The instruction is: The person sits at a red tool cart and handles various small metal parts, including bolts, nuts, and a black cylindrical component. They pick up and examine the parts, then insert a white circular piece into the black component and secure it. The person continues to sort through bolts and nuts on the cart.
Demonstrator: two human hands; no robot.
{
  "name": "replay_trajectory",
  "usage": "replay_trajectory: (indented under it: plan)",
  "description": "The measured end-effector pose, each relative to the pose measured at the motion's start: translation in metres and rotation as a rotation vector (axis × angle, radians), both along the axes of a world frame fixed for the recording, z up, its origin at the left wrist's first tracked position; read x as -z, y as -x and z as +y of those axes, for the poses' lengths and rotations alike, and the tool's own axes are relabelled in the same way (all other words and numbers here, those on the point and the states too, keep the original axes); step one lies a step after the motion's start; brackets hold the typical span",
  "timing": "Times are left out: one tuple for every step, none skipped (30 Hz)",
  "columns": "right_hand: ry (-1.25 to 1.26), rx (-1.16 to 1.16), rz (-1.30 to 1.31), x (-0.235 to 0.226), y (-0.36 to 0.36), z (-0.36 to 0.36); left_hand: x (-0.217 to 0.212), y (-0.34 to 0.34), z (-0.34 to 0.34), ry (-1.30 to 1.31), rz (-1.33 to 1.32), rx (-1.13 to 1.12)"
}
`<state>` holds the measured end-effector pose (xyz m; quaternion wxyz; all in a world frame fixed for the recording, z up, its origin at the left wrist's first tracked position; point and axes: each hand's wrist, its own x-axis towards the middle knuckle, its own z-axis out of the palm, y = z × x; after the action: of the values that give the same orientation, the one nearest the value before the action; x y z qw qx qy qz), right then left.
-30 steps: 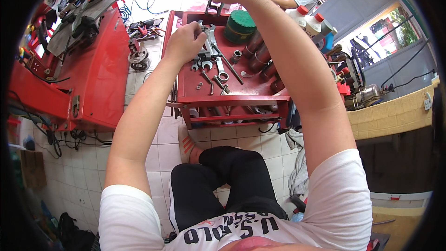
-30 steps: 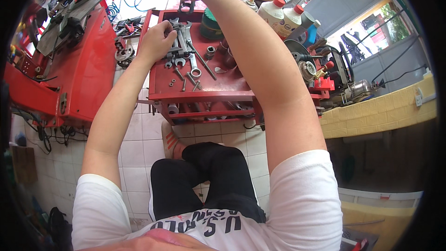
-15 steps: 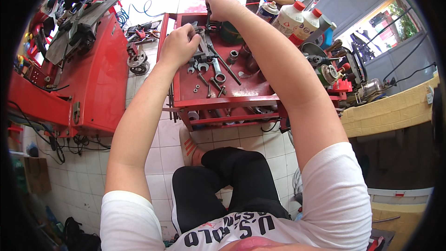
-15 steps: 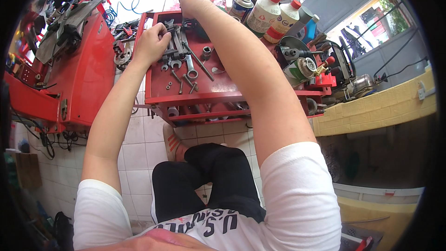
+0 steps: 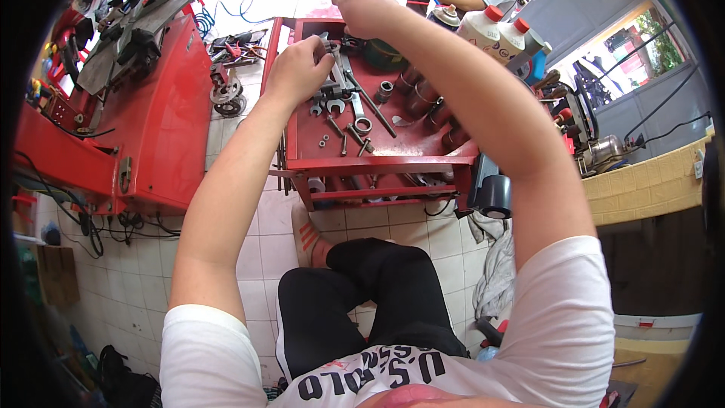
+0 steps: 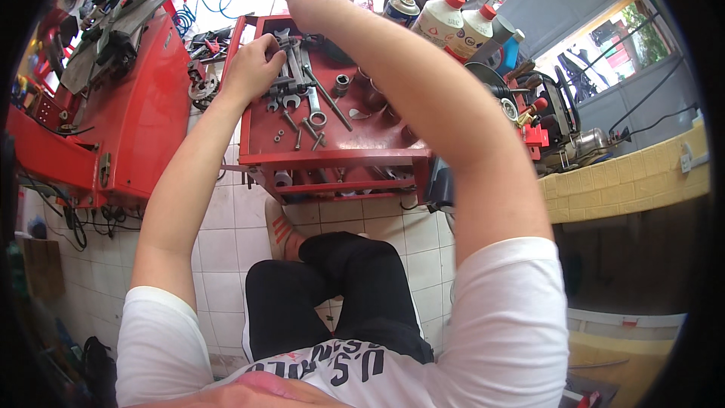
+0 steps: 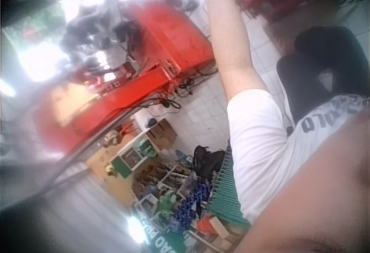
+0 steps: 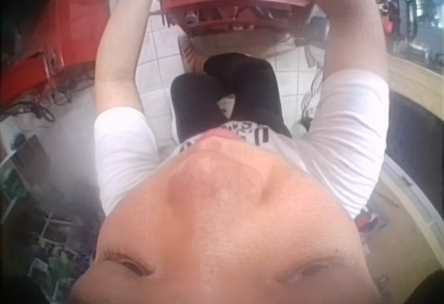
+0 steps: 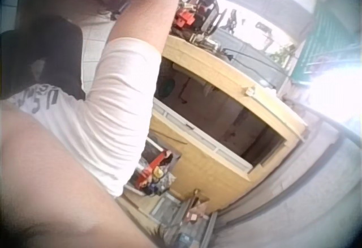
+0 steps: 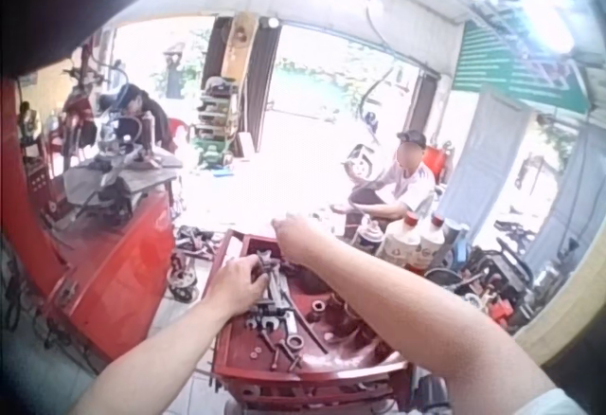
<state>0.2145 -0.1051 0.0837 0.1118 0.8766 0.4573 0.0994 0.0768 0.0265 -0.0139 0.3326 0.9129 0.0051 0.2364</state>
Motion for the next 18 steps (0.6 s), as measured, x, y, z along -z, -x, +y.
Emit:
replay_trajectory:
  plan:
    - [-0.039,-0.092,-0.016,-0.011,0.012,-0.011,-0.001,0.0,-0.003,-0.001,-0.02,0.007]
    - [-0.052,-0.146,0.027,-0.023,0.028,-0.014,0.002,0.002,0.003,0.001,-0.013,-0.01]
    - [0.041,-0.091,0.053,-0.033,0.041,-0.02,0.005,0.005,0.008,0.005,-0.005,-0.024]
    - [0.133,-0.026,0.074,-0.043,0.052,-0.031,0.006,0.005,0.01,0.009,-0.002,-0.028]
    - [0.226,0.048,0.09,-0.051,0.062,-0.046,0.007,0.003,0.01,0.016,-0.012,-0.027]
    - [0.286,0.136,0.06,-0.052,0.068,-0.062,0.009,0.001,0.011,0.02,-0.018,-0.029]
    - [0.345,0.224,0.031,-0.052,0.069,-0.077,0.011,0.001,0.012,0.023,-0.023,-0.032]
    - [0.259,0.197,-0.048,-0.041,0.06,-0.099,0.008,0.001,0.01,0.023,-0.012,-0.032]
    - [0.175,0.175,-0.129,-0.023,0.045,-0.125,0.004,0.001,0.005,0.034,0.008,-0.019]
    - [0.088,0.146,-0.205,-0.018,0.043,-0.133,0.001,0.001,0.004,0.04,0.034,-0.013]
    - [0.096,0.274,0.017,-0.019,0.034,-0.134,-0.001,0.002,0.002,0.047,0.059,-0.007]
    - [0.101,0.398,0.242,-0.021,0.023,-0.133,-0.003,0.003,0.0,0.041,0.07,-0.012]
    - [0.1,0.513,0.467,-0.026,0.015,-0.128,-0.004,0.004,0.001,0.043,0.078,-0.018]
    - [-0.055,0.41,0.438,-0.014,0.005,-0.139,-0.004,0.003,-0.001,0.049,0.084,-0.014]
    - [-0.05,0.424,0.428,-0.006,-0.009,-0.147,-0.004,0.001,-0.003,0.055,0.09,-0.008]
    - [-0.046,0.424,0.422,-0.005,-0.009,-0.142,-0.002,0.0,0.0,0.054,0.074,-0.012]
    - [-0.042,0.427,0.414,-0.004,-0.008,-0.137,0.0,-0.001,0.002,0.058,0.074,-0.017]
    - [-0.016,0.44,0.402,-0.007,-0.008,-0.135,0.002,-0.001,0.004,0.062,0.073,-0.019]
